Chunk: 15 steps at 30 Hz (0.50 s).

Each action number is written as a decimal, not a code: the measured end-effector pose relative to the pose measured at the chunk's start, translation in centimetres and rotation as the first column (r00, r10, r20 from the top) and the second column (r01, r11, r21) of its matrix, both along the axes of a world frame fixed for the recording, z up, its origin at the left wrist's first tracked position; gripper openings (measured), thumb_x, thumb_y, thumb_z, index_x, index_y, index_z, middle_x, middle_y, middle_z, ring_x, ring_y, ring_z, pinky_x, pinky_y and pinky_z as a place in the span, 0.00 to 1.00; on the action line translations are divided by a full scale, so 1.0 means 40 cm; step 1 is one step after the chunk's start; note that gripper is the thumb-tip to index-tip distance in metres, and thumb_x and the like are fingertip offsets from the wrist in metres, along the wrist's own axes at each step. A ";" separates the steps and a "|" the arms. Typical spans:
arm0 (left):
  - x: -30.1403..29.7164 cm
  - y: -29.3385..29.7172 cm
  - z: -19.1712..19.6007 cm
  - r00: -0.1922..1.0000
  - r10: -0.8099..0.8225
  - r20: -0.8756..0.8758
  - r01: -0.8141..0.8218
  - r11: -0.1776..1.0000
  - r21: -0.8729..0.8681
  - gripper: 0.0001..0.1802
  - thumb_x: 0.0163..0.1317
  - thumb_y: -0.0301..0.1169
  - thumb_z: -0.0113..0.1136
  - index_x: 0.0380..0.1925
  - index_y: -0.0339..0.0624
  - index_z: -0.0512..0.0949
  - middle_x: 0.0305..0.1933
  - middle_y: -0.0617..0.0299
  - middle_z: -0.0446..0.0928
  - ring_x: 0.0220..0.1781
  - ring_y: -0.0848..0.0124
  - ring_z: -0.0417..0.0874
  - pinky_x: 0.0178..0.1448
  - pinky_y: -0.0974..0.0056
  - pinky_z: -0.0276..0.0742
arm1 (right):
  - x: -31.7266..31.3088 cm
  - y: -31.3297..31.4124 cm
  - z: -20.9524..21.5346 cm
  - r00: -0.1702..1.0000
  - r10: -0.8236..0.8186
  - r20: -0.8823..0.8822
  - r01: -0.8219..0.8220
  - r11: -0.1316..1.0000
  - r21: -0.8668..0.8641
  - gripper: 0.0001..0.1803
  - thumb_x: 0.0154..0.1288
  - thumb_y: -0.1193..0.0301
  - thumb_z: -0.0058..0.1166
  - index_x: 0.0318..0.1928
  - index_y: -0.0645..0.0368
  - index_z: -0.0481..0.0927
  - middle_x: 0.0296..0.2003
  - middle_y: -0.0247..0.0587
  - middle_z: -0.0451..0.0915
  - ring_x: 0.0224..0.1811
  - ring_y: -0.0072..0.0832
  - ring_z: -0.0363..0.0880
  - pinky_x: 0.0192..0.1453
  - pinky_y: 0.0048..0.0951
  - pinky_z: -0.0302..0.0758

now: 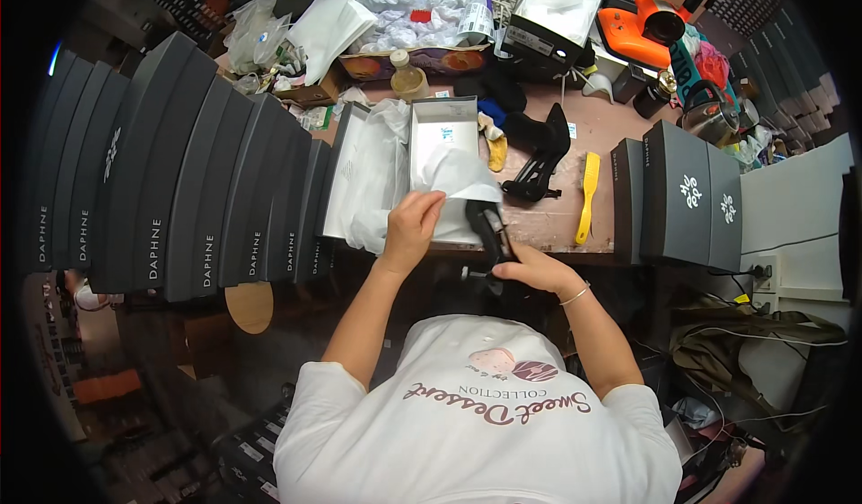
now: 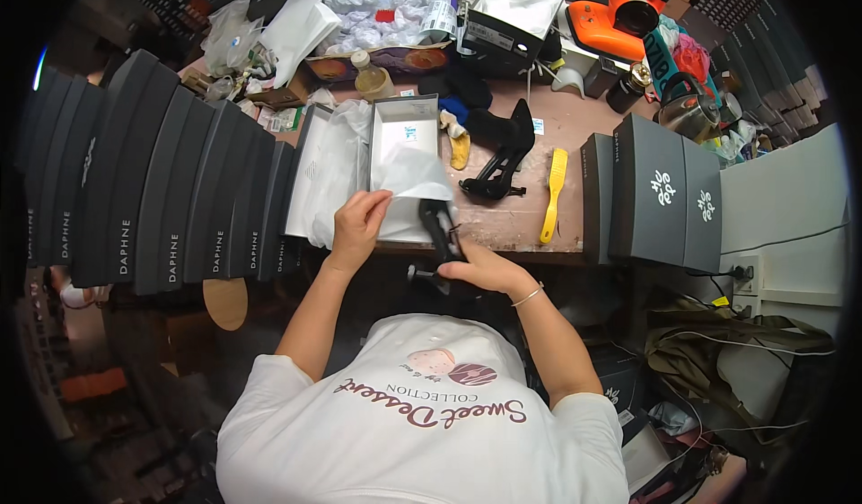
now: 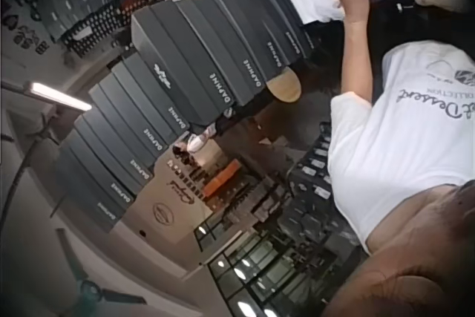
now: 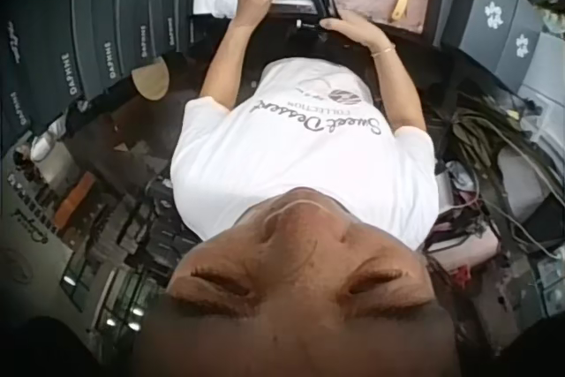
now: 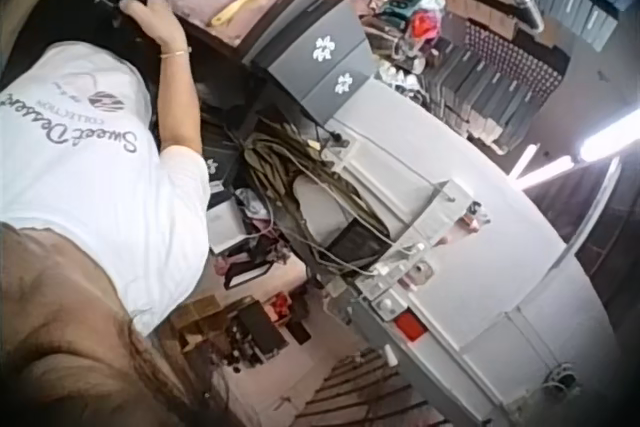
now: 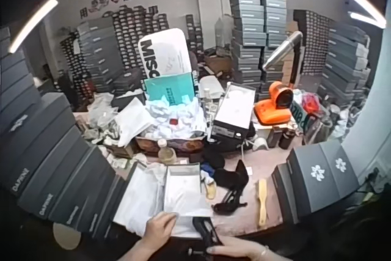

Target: Cleaning high-heeled shoes with a brush and packing them into boxes with tissue paper and protective materials.

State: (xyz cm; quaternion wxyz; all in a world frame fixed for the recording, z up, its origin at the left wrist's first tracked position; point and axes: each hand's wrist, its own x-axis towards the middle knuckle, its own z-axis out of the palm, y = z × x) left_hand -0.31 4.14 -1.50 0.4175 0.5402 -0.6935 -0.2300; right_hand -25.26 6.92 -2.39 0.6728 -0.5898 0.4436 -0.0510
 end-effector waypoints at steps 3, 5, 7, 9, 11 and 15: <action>0.026 -0.048 -0.027 0.997 0.056 0.046 -0.057 0.998 0.018 0.06 0.59 0.26 0.62 0.33 0.34 0.80 0.26 0.56 0.75 0.26 0.68 0.75 0.33 0.67 0.71 | -0.049 0.061 0.027 0.815 -0.372 0.445 0.178 0.891 0.418 0.38 0.53 0.52 0.59 0.57 0.68 0.69 0.37 0.46 0.79 0.37 0.29 0.80 0.43 0.25 0.76; -0.028 -0.062 0.010 0.996 0.010 -0.086 -0.003 0.997 0.075 0.06 0.59 0.27 0.62 0.31 0.34 0.80 0.27 0.56 0.75 0.26 0.69 0.75 0.33 0.68 0.71 | -0.074 0.082 0.049 0.774 -0.366 0.516 0.085 0.869 0.487 0.44 0.49 0.48 0.60 0.58 0.69 0.68 0.37 0.51 0.80 0.38 0.33 0.82 0.42 0.24 0.77; -0.076 -0.049 0.044 0.959 -0.088 -0.269 0.135 0.978 0.160 0.09 0.62 0.29 0.60 0.32 0.33 0.78 0.27 0.62 0.75 0.28 0.77 0.72 0.34 0.71 0.69 | -0.066 0.087 0.046 0.714 -0.354 0.604 0.022 0.874 0.486 0.45 0.48 0.47 0.59 0.58 0.70 0.68 0.37 0.53 0.80 0.37 0.33 0.82 0.42 0.24 0.77; -0.109 -0.050 0.074 0.914 -0.118 -0.388 0.229 0.939 0.255 0.08 0.63 0.30 0.59 0.33 0.33 0.78 0.27 0.67 0.74 0.30 0.81 0.70 0.34 0.73 0.68 | -0.063 0.084 0.040 0.665 -0.416 0.621 0.047 0.853 0.520 0.45 0.46 0.47 0.59 0.56 0.71 0.68 0.36 0.55 0.80 0.34 0.31 0.82 0.38 0.22 0.77; -0.103 -0.078 0.068 0.898 -0.129 -0.420 0.260 0.927 0.271 0.08 0.63 0.29 0.59 0.33 0.33 0.78 0.28 0.64 0.76 0.30 0.79 0.73 0.34 0.71 0.69 | -0.067 0.080 0.030 0.601 -0.463 0.651 0.028 0.827 0.561 0.45 0.45 0.47 0.59 0.56 0.71 0.67 0.36 0.56 0.80 0.32 0.30 0.81 0.35 0.20 0.77; -0.113 -0.089 0.095 0.877 -0.217 -0.428 0.338 0.912 0.231 0.07 0.62 0.28 0.59 0.33 0.34 0.79 0.29 0.61 0.77 0.28 0.76 0.75 0.34 0.70 0.70 | -0.085 0.078 0.025 0.567 -0.475 0.673 0.011 0.821 0.571 0.47 0.46 0.46 0.61 0.59 0.70 0.65 0.38 0.56 0.79 0.35 0.29 0.81 0.39 0.21 0.77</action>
